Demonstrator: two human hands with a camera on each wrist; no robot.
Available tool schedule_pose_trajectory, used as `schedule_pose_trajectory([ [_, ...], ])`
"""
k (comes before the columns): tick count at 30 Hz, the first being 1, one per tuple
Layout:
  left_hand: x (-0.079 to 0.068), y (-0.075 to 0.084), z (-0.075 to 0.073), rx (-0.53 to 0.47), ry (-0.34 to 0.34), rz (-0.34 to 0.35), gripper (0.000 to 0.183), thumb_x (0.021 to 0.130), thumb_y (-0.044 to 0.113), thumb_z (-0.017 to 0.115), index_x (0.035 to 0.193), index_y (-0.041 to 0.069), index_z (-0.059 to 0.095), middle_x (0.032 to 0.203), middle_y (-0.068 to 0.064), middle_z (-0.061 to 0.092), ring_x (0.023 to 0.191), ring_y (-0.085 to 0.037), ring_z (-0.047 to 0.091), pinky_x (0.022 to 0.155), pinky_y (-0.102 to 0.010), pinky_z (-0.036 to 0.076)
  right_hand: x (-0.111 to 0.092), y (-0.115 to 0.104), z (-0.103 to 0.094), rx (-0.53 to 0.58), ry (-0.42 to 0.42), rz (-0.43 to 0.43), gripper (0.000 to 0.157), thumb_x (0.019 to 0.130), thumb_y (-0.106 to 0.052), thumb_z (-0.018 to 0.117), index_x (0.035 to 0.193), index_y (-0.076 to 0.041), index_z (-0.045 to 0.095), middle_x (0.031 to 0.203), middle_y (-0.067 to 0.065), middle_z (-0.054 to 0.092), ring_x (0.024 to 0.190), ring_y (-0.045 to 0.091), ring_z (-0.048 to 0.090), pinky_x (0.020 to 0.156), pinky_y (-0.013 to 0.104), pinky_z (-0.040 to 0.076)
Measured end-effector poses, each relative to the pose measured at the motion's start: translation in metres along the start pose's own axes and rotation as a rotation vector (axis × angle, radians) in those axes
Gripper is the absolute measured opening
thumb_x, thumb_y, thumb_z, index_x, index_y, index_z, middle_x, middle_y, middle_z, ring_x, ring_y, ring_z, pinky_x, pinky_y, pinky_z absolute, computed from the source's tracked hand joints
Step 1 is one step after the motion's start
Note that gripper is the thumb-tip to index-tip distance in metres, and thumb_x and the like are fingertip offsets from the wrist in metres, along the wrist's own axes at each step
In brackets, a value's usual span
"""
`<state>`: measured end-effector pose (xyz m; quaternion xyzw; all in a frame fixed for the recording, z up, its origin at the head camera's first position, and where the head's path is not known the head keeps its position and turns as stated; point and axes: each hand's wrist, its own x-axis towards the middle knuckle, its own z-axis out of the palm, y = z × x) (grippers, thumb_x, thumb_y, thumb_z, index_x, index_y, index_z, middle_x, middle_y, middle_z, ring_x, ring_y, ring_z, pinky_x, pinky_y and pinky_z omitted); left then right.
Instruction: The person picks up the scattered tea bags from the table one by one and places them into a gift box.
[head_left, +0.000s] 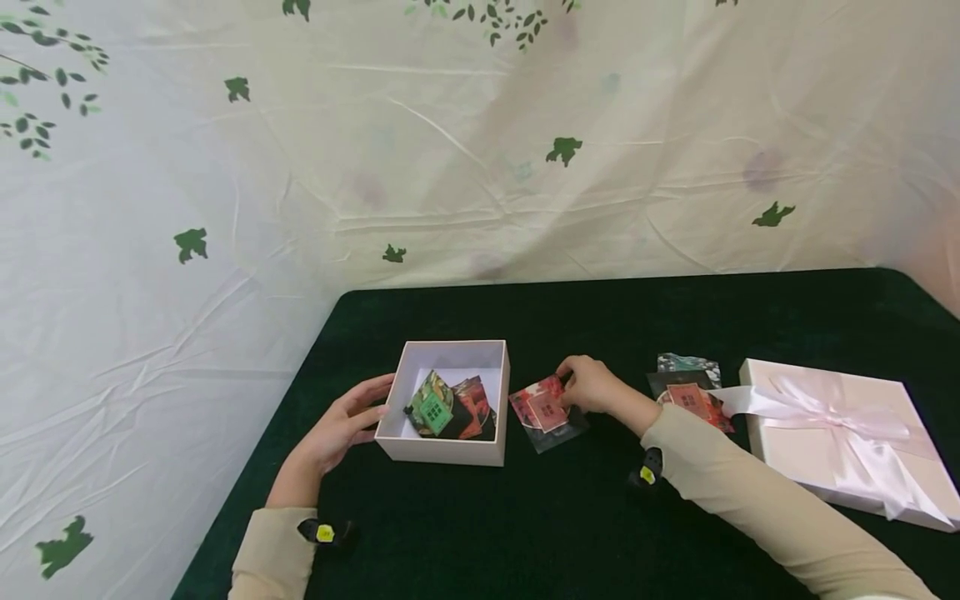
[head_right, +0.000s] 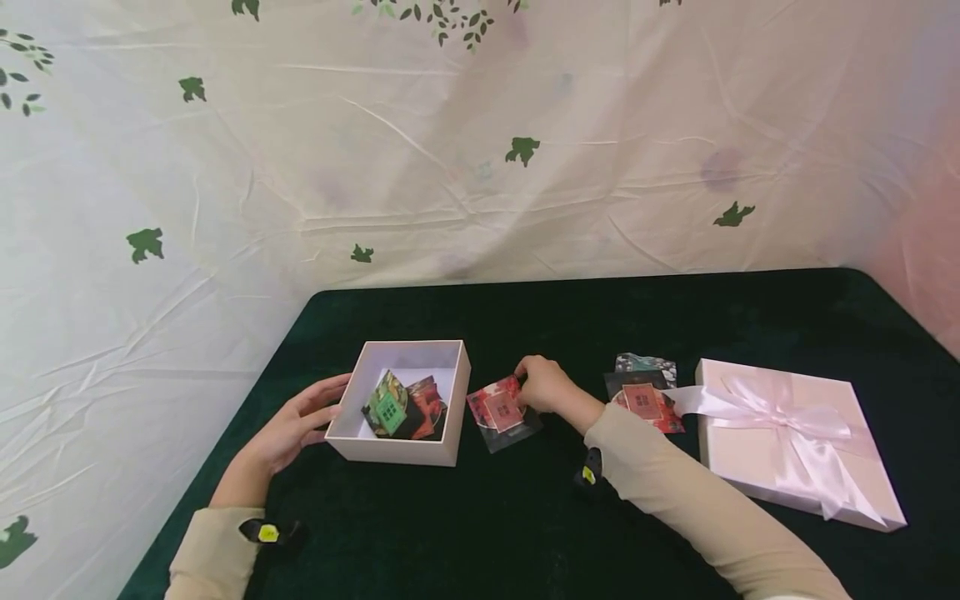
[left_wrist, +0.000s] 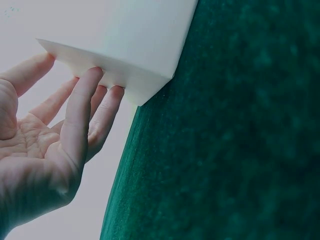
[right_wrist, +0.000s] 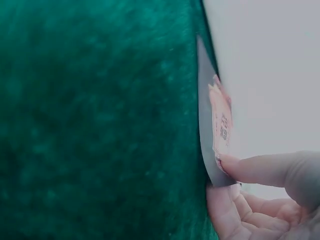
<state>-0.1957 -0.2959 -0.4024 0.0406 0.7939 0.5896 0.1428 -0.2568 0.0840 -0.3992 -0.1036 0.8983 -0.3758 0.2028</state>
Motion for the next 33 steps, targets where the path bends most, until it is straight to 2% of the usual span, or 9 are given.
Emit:
schedule_pose_trajectory([
  [6, 0.000, 0.001, 0.001, 0.002, -0.008, 0.006, 0.057, 0.096, 0.026, 0.056, 0.146, 0.015, 0.033, 0.153, -0.016, 0.030, 0.132, -0.040, 0.038, 0.099, -0.058, 0.042, -0.003, 0.000, -0.009, 0.083, 0.005, -0.032, 0.029, 0.085, -0.002, 0.062, 0.112, 0.006, 0.060, 0.094, 0.012, 0.062, 0.076, 0.017, 0.058, 0.061, 0.029, 0.053],
  [10, -0.001, 0.001, 0.001, 0.001, -0.005, -0.003, 0.056, 0.096, 0.026, 0.057, 0.146, 0.015, 0.034, 0.153, -0.015, 0.030, 0.132, -0.039, 0.038, 0.099, -0.057, 0.042, -0.007, -0.004, -0.017, 0.126, -0.002, -0.074, 0.021, 0.087, -0.002, 0.059, 0.107, 0.005, 0.061, 0.095, 0.014, 0.063, 0.081, 0.019, 0.060, 0.064, 0.031, 0.055],
  [15, -0.001, 0.002, 0.001, -0.002, -0.002, -0.010, 0.057, 0.095, 0.027, 0.057, 0.146, 0.016, 0.034, 0.153, -0.014, 0.031, 0.133, -0.038, 0.037, 0.099, -0.057, 0.042, -0.012, -0.014, -0.028, 0.140, 0.011, -0.088, 0.020, 0.090, -0.003, 0.057, 0.108, 0.005, 0.060, 0.095, 0.014, 0.064, 0.082, 0.019, 0.060, 0.064, 0.030, 0.054],
  [22, 0.000, 0.003, 0.001, -0.004, -0.006, -0.004, 0.057, 0.095, 0.025, 0.057, 0.146, 0.015, 0.034, 0.153, -0.015, 0.031, 0.133, -0.039, 0.037, 0.098, -0.056, 0.043, -0.015, -0.029, -0.042, 0.098, 0.046, -0.099, 0.021, 0.092, -0.007, 0.055, 0.110, 0.002, 0.061, 0.098, 0.013, 0.064, 0.085, 0.020, 0.059, 0.066, 0.028, 0.052],
  [27, 0.002, 0.001, 0.002, -0.010, -0.012, -0.003, 0.055, 0.096, 0.022, 0.056, 0.146, 0.014, 0.034, 0.153, -0.015, 0.031, 0.133, -0.039, 0.037, 0.098, -0.056, 0.044, -0.018, -0.038, -0.050, 0.075, 0.080, -0.122, 0.021, 0.093, -0.008, 0.054, 0.110, 0.002, 0.061, 0.098, 0.013, 0.064, 0.079, 0.018, 0.056, 0.062, 0.026, 0.049],
  [33, 0.001, 0.000, 0.002, 0.003, -0.007, 0.004, 0.056, 0.096, 0.023, 0.057, 0.146, 0.014, 0.034, 0.153, -0.015, 0.031, 0.133, -0.039, 0.037, 0.098, -0.057, 0.043, -0.018, -0.049, -0.053, 0.121, 0.103, -0.186, 0.022, 0.093, -0.006, 0.053, 0.111, 0.005, 0.060, 0.098, 0.015, 0.064, 0.079, 0.018, 0.055, 0.062, 0.026, 0.049],
])
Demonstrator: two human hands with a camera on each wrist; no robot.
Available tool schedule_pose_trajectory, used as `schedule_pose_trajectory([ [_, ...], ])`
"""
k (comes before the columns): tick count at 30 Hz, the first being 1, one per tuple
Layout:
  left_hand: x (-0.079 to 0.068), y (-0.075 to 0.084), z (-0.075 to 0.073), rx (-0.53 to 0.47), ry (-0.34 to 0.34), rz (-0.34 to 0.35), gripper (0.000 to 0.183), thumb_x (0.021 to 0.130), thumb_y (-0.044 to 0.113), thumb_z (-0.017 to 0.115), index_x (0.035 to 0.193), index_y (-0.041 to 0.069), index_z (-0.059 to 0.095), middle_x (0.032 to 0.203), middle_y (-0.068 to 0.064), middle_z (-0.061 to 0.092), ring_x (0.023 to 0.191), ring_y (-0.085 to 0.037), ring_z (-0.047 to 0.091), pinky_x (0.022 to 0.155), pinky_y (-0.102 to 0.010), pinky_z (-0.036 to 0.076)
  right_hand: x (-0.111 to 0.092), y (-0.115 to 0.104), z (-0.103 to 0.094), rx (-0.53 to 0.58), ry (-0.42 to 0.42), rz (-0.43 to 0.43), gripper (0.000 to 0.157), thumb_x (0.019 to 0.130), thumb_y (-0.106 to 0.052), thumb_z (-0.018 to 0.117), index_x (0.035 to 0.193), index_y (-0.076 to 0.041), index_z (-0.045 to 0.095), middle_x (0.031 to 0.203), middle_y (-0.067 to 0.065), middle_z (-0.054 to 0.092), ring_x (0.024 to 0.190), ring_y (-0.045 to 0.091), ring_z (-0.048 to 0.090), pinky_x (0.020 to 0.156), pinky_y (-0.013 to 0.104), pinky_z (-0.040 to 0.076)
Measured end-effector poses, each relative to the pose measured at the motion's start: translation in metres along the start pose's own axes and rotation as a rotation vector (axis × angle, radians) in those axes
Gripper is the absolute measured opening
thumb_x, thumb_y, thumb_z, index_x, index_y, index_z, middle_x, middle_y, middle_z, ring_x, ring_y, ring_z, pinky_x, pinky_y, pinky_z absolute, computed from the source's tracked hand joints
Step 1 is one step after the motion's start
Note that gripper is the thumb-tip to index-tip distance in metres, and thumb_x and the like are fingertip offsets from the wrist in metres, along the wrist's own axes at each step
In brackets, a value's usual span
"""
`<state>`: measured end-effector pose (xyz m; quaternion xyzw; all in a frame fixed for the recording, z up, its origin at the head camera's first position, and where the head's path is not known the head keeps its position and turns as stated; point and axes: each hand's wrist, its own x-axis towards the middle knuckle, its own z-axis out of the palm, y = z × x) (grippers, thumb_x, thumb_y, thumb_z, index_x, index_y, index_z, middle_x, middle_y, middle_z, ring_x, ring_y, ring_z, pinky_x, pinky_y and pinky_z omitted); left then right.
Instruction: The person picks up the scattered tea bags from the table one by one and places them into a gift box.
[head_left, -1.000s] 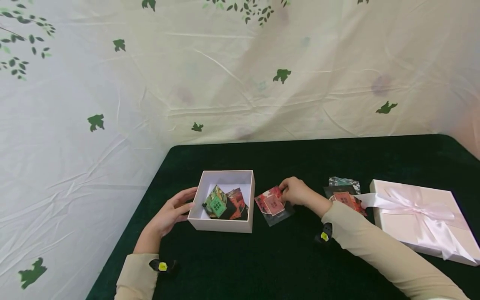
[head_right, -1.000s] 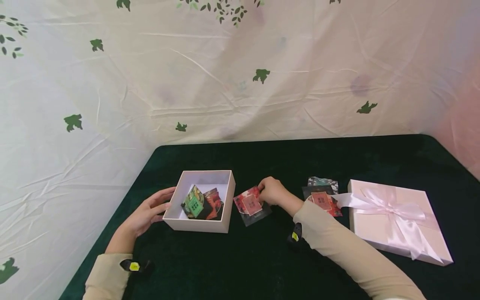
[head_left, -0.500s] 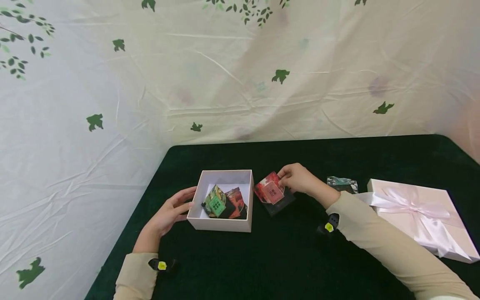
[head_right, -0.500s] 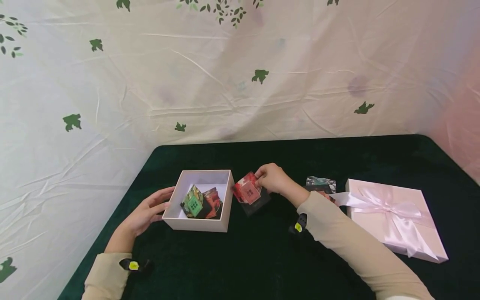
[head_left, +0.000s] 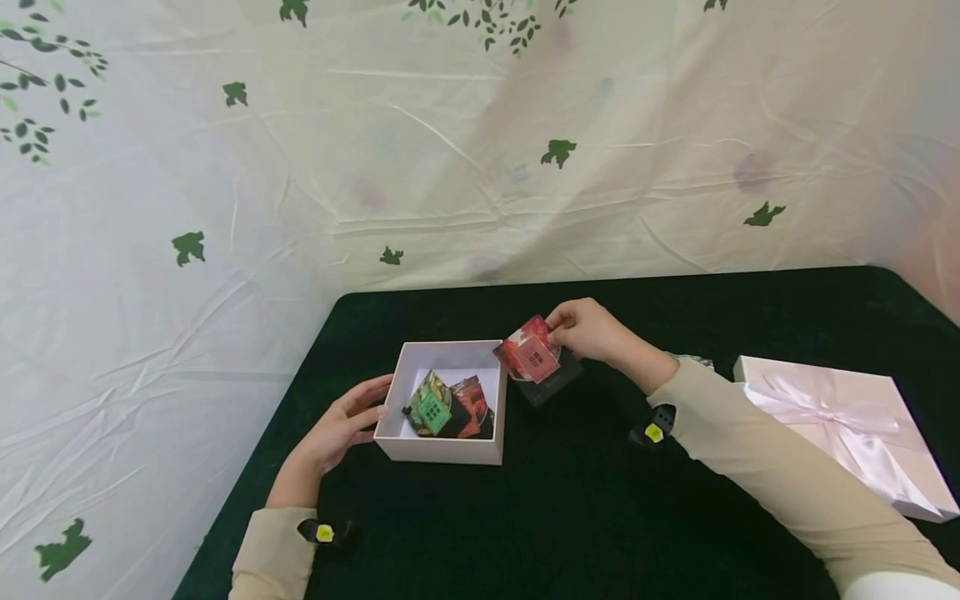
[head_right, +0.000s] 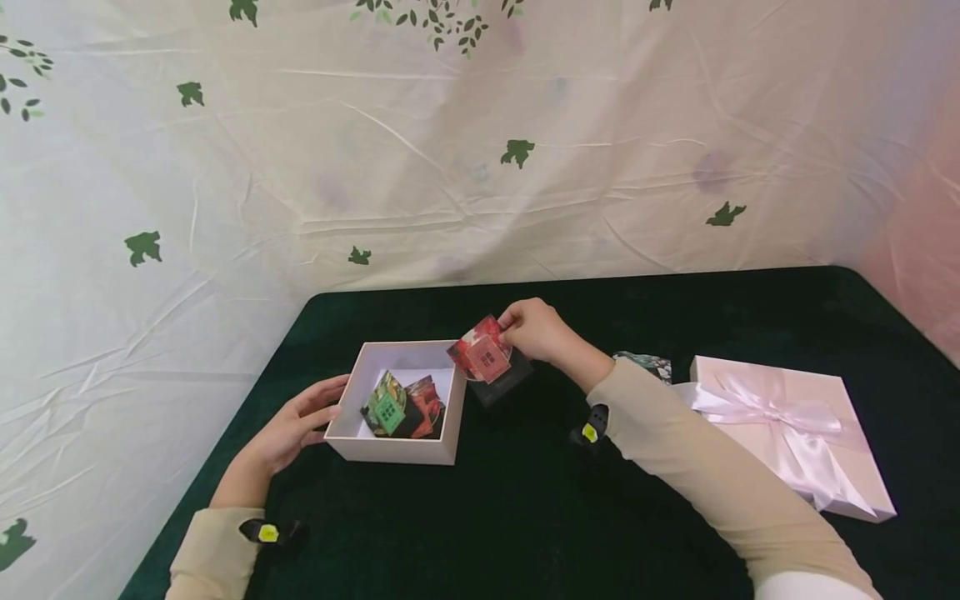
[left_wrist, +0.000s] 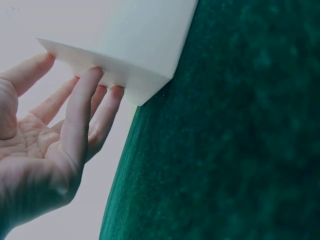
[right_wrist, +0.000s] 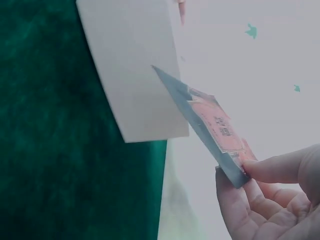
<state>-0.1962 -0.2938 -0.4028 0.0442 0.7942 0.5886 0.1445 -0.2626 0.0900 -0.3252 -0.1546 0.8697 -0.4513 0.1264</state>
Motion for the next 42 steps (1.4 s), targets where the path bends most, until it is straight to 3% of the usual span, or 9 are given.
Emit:
schedule_pose_trajectory([
  [5, -0.001, 0.001, -0.001, -0.005, -0.002, 0.000, 0.055, 0.096, 0.022, 0.056, 0.146, 0.014, 0.034, 0.153, -0.015, 0.031, 0.133, -0.039, 0.036, 0.099, -0.057, 0.042, 0.006, -0.012, 0.006, 0.064, -0.006, 0.005, 0.023, 0.094, -0.009, 0.054, 0.113, 0.003, 0.060, 0.101, 0.015, 0.064, 0.083, 0.018, 0.056, 0.065, 0.026, 0.051],
  [14, 0.000, 0.000, 0.001, -0.007, 0.003, -0.001, 0.053, 0.096, 0.021, 0.055, 0.145, 0.014, 0.035, 0.152, -0.015, 0.032, 0.132, -0.039, 0.038, 0.098, -0.057, 0.043, 0.020, -0.032, 0.023, 0.169, -0.003, -0.013, 0.022, 0.094, -0.007, 0.055, 0.113, 0.005, 0.059, 0.097, 0.013, 0.065, 0.072, 0.012, 0.056, 0.059, 0.024, 0.050],
  [27, -0.001, 0.001, 0.001, -0.018, -0.002, -0.007, 0.054, 0.096, 0.023, 0.056, 0.145, 0.014, 0.035, 0.152, -0.015, 0.032, 0.133, -0.039, 0.038, 0.098, -0.055, 0.044, 0.042, -0.047, 0.050, 0.248, -0.038, -0.001, 0.024, 0.092, -0.001, 0.056, 0.114, 0.007, 0.059, 0.092, 0.012, 0.065, 0.067, 0.010, 0.057, 0.056, 0.022, 0.049],
  [31, -0.001, 0.000, 0.001, -0.019, -0.003, -0.003, 0.054, 0.096, 0.024, 0.055, 0.145, 0.014, 0.035, 0.152, -0.016, 0.032, 0.133, -0.039, 0.038, 0.098, -0.055, 0.044, 0.046, -0.048, 0.060, 0.221, -0.058, -0.013, 0.026, 0.090, -0.001, 0.056, 0.115, 0.007, 0.058, 0.097, 0.015, 0.063, 0.068, 0.011, 0.057, 0.055, 0.022, 0.050],
  [36, -0.001, -0.001, 0.001, -0.016, 0.001, -0.005, 0.055, 0.096, 0.025, 0.056, 0.145, 0.014, 0.034, 0.152, -0.015, 0.032, 0.132, -0.038, 0.038, 0.098, -0.055, 0.044, 0.051, -0.045, 0.069, 0.103, -0.037, -0.027, 0.024, 0.089, -0.002, 0.058, 0.111, 0.004, 0.062, 0.099, 0.016, 0.063, 0.065, 0.012, 0.053, 0.054, 0.023, 0.047],
  [42, 0.000, -0.001, -0.001, -0.017, 0.000, -0.002, 0.054, 0.096, 0.025, 0.056, 0.145, 0.014, 0.035, 0.152, -0.015, 0.032, 0.132, -0.038, 0.039, 0.098, -0.055, 0.044, 0.054, -0.039, 0.074, -0.029, 0.014, -0.052, 0.024, 0.088, -0.001, 0.059, 0.112, 0.003, 0.061, 0.100, 0.017, 0.066, 0.081, 0.020, 0.061, 0.065, 0.027, 0.051],
])
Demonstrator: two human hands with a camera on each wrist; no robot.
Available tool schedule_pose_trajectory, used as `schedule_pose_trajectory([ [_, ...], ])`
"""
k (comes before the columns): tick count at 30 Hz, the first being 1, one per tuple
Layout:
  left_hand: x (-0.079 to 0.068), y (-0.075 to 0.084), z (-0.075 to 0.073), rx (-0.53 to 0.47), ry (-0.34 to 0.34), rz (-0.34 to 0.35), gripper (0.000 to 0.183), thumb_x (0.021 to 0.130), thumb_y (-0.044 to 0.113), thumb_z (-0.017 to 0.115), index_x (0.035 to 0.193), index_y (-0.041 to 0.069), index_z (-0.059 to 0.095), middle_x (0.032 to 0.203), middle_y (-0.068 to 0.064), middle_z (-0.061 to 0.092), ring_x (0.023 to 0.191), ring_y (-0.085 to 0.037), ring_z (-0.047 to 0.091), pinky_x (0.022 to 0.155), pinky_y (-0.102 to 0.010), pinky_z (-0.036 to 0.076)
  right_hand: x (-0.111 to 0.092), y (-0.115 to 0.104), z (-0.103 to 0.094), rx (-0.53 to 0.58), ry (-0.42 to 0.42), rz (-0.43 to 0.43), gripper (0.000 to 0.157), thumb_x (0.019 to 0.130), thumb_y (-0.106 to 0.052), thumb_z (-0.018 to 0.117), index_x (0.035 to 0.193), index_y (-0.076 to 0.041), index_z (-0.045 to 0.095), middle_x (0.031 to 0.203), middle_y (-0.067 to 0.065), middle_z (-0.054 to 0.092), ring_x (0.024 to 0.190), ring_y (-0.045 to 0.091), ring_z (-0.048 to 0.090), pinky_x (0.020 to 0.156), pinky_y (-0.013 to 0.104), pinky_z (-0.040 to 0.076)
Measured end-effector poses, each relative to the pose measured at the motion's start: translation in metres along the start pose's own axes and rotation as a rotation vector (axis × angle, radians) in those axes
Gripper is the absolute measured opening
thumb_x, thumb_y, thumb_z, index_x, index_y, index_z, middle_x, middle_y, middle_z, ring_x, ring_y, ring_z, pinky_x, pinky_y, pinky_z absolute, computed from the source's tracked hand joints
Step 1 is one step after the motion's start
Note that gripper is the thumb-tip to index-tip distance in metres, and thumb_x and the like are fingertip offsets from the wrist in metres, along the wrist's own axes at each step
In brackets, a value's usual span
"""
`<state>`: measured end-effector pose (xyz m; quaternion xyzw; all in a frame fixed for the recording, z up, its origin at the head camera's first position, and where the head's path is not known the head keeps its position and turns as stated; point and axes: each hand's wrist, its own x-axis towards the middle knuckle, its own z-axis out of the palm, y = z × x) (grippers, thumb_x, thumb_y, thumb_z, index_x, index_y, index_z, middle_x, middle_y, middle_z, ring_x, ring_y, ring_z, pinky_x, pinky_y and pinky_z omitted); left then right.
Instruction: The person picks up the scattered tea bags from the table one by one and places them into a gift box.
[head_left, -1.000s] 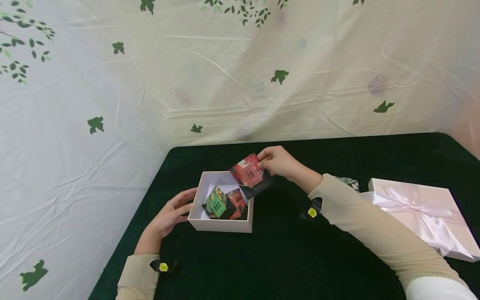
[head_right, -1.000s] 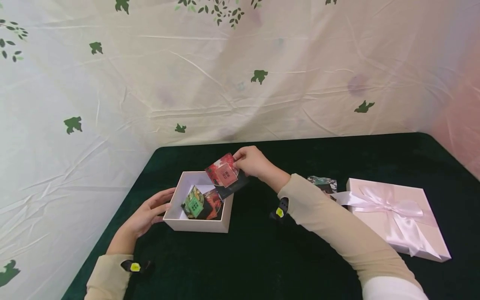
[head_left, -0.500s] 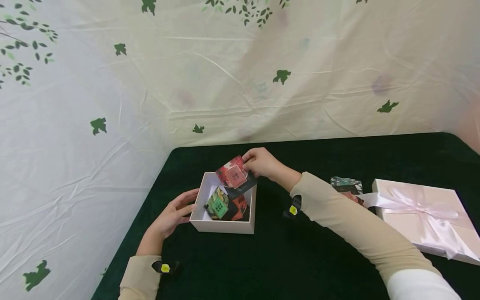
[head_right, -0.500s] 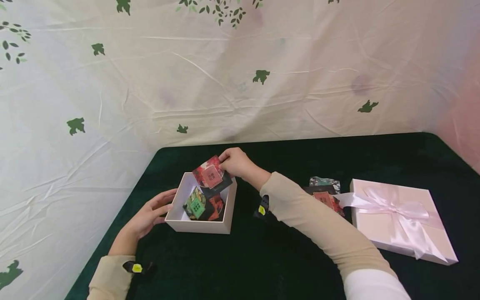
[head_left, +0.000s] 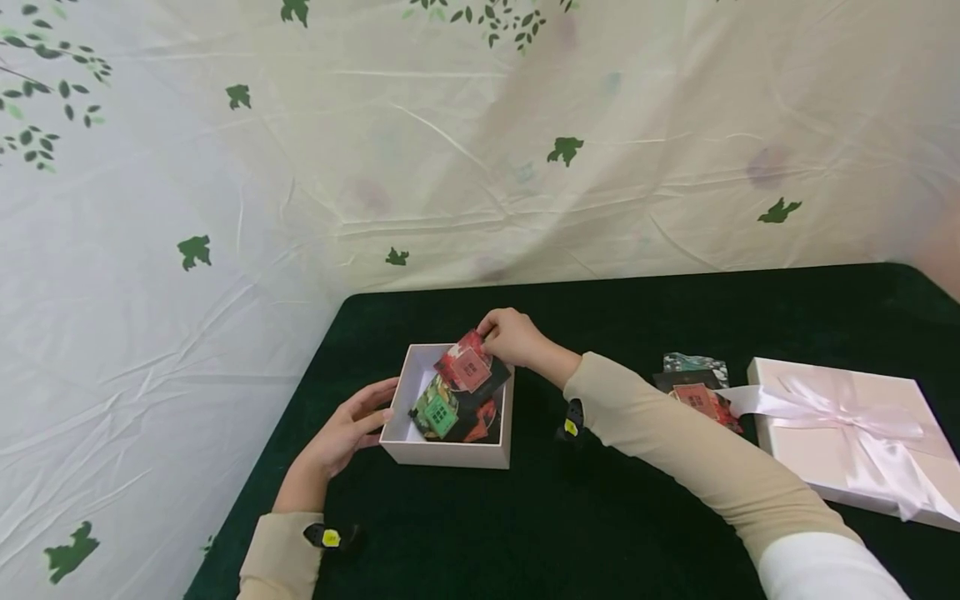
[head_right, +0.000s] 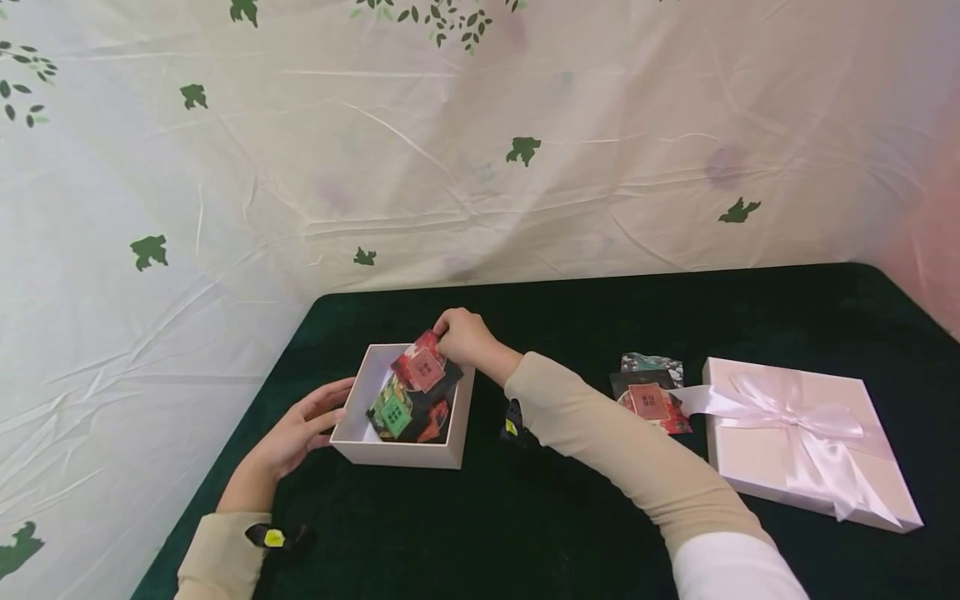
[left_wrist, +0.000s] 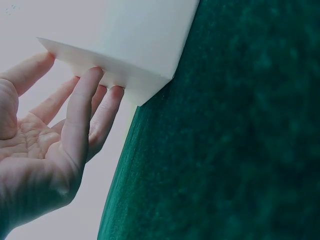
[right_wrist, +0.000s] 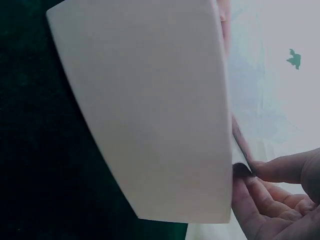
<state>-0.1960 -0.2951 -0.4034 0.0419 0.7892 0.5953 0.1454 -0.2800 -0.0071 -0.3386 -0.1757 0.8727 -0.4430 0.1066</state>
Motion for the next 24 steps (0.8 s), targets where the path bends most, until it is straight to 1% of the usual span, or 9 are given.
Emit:
schedule_pose_trajectory([
  [3, 0.000, -0.001, 0.000, 0.003, 0.000, 0.004, 0.055, 0.096, 0.024, 0.056, 0.145, 0.014, 0.035, 0.152, -0.015, 0.032, 0.132, -0.038, 0.038, 0.098, -0.055, 0.044, -0.001, 0.003, 0.001, -0.023, 0.000, -0.023, 0.028, 0.088, -0.001, 0.062, 0.115, 0.004, 0.059, 0.102, 0.017, 0.067, 0.092, 0.025, 0.064, 0.074, 0.031, 0.054],
  [5, 0.000, -0.001, 0.000, 0.005, -0.002, 0.003, 0.055, 0.096, 0.024, 0.056, 0.145, 0.014, 0.035, 0.152, -0.015, 0.032, 0.133, -0.039, 0.038, 0.098, -0.056, 0.044, -0.001, 0.004, 0.002, -0.031, -0.002, -0.040, 0.031, 0.087, 0.000, 0.063, 0.117, 0.005, 0.058, 0.103, 0.017, 0.068, 0.095, 0.026, 0.065, 0.078, 0.033, 0.055],
  [8, 0.000, 0.000, 0.000, 0.005, -0.002, 0.003, 0.055, 0.096, 0.024, 0.056, 0.145, 0.013, 0.035, 0.152, -0.015, 0.032, 0.133, -0.039, 0.038, 0.098, -0.056, 0.043, -0.001, 0.004, 0.002, -0.038, -0.011, -0.062, 0.033, 0.086, 0.001, 0.064, 0.118, 0.005, 0.057, 0.104, 0.017, 0.067, 0.097, 0.027, 0.064, 0.080, 0.034, 0.055],
  [12, 0.001, 0.000, 0.000, 0.003, -0.009, 0.006, 0.054, 0.096, 0.024, 0.055, 0.145, 0.013, 0.035, 0.152, -0.016, 0.031, 0.133, -0.039, 0.037, 0.098, -0.057, 0.043, -0.002, 0.006, 0.002, -0.045, -0.013, -0.079, 0.032, 0.086, 0.000, 0.064, 0.117, 0.004, 0.058, 0.105, 0.016, 0.067, 0.097, 0.027, 0.064, 0.081, 0.035, 0.055],
  [16, 0.002, 0.000, 0.000, 0.003, -0.015, 0.006, 0.054, 0.097, 0.025, 0.055, 0.145, 0.013, 0.034, 0.152, -0.016, 0.031, 0.133, -0.039, 0.037, 0.098, -0.056, 0.043, -0.003, 0.008, 0.000, -0.045, 0.028, -0.102, 0.028, 0.085, -0.001, 0.063, 0.113, 0.003, 0.060, 0.104, 0.016, 0.068, 0.097, 0.027, 0.064, 0.081, 0.035, 0.055],
  [20, 0.002, -0.001, 0.000, 0.007, -0.007, 0.002, 0.055, 0.096, 0.025, 0.056, 0.145, 0.013, 0.035, 0.152, -0.015, 0.031, 0.133, -0.039, 0.037, 0.098, -0.056, 0.043, -0.004, 0.010, -0.004, -0.053, 0.080, -0.122, 0.026, 0.086, -0.001, 0.062, 0.111, 0.004, 0.061, 0.103, 0.016, 0.068, 0.097, 0.027, 0.064, 0.081, 0.036, 0.055],
  [24, 0.001, -0.002, 0.000, 0.006, 0.002, 0.002, 0.056, 0.096, 0.025, 0.056, 0.146, 0.013, 0.034, 0.153, -0.014, 0.031, 0.134, -0.038, 0.036, 0.099, -0.057, 0.042, -0.006, 0.012, -0.011, -0.058, 0.095, -0.119, 0.024, 0.087, -0.003, 0.063, 0.110, 0.003, 0.062, 0.105, 0.017, 0.067, 0.098, 0.028, 0.063, 0.081, 0.036, 0.054],
])
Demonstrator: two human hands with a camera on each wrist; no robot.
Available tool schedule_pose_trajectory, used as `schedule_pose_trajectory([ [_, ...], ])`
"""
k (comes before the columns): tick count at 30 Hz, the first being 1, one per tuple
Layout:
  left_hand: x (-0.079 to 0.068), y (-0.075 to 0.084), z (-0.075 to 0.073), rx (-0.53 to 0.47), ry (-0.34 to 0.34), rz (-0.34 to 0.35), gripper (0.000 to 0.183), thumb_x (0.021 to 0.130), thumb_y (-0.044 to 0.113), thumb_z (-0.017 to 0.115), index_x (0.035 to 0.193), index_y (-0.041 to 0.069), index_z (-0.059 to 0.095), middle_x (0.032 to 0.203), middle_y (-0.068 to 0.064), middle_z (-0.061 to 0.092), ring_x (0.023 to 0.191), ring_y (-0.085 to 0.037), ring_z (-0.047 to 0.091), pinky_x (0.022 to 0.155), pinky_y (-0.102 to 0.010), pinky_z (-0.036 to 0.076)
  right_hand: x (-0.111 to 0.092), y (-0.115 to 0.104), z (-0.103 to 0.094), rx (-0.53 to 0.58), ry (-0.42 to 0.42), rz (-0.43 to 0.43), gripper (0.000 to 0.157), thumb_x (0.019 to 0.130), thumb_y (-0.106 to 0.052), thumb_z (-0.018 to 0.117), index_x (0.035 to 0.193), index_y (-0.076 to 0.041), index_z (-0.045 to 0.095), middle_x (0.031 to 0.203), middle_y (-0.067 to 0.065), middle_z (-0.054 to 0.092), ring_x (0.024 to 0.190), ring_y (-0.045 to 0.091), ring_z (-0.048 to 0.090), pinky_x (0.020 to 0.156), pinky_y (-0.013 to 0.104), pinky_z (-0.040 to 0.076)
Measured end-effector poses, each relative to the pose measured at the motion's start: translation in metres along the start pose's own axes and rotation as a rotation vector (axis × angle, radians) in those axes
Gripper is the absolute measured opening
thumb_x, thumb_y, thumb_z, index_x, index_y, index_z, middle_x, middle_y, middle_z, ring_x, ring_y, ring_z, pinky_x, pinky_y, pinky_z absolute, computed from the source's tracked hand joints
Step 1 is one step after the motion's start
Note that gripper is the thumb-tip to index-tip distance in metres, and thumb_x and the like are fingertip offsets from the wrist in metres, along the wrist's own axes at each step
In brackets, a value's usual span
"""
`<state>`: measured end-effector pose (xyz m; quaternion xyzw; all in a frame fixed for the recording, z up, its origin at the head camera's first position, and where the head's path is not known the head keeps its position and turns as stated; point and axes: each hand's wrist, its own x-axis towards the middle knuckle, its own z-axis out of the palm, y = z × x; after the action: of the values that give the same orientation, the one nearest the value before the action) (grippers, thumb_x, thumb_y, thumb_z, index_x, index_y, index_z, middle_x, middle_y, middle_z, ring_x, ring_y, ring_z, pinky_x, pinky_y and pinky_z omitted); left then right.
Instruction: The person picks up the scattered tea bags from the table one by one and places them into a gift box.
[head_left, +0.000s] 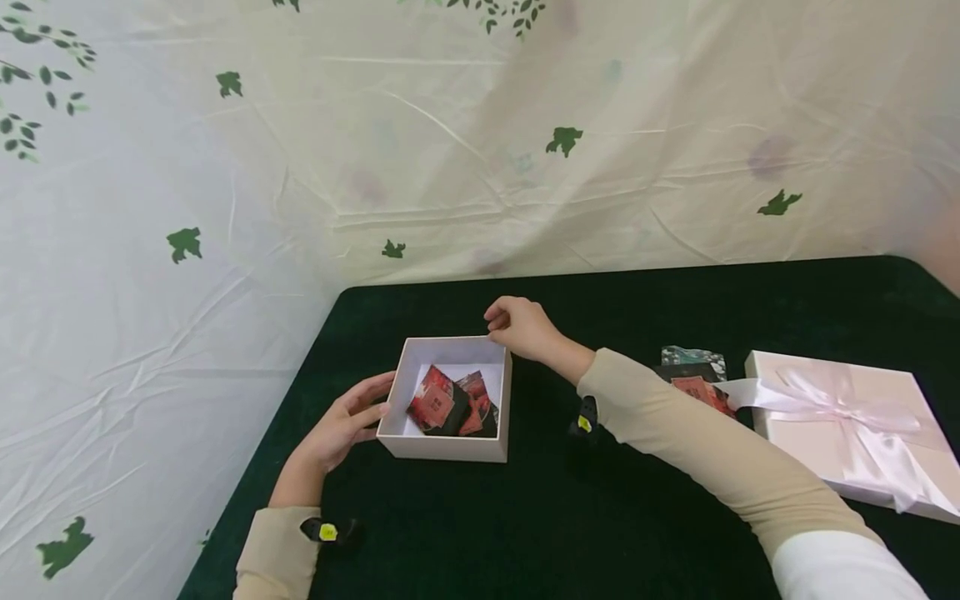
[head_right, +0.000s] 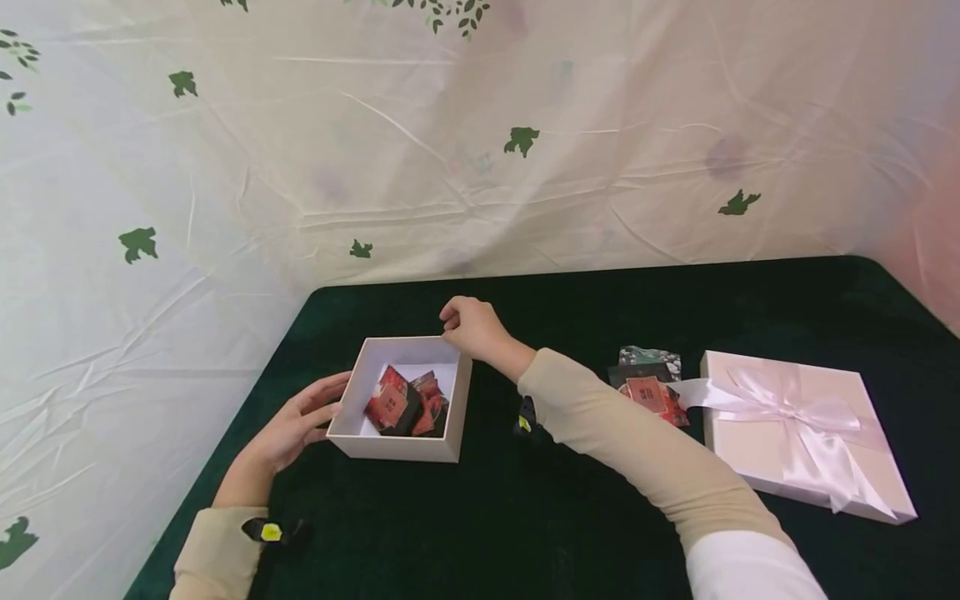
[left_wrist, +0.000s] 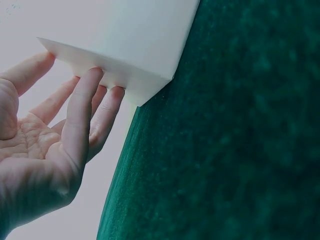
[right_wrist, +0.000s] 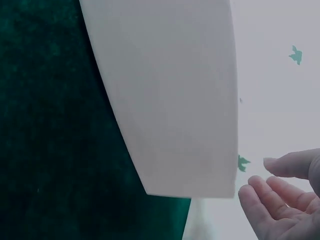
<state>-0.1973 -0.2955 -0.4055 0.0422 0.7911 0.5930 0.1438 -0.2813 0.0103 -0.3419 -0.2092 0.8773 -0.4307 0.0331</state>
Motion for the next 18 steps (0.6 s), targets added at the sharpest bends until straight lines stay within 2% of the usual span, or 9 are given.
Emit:
schedule_pose_trajectory([
  [9, -0.001, 0.001, 0.000, 0.010, 0.010, 0.004, 0.056, 0.096, 0.026, 0.057, 0.146, 0.014, 0.034, 0.152, -0.013, 0.032, 0.133, -0.038, 0.037, 0.100, -0.057, 0.041, -0.007, 0.008, -0.025, -0.032, 0.002, 0.018, 0.026, 0.088, -0.009, 0.064, 0.112, 0.003, 0.061, 0.108, 0.018, 0.065, 0.099, 0.030, 0.063, 0.084, 0.040, 0.052],
  [18, -0.001, 0.001, 0.002, 0.012, 0.016, -0.011, 0.057, 0.095, 0.027, 0.057, 0.146, 0.015, 0.034, 0.153, -0.012, 0.032, 0.133, -0.037, 0.037, 0.100, -0.057, 0.041, -0.019, 0.021, -0.058, -0.089, -0.020, 0.058, 0.029, 0.089, -0.012, 0.065, 0.114, 0.002, 0.060, 0.112, 0.020, 0.064, 0.105, 0.032, 0.060, 0.089, 0.045, 0.050],
])
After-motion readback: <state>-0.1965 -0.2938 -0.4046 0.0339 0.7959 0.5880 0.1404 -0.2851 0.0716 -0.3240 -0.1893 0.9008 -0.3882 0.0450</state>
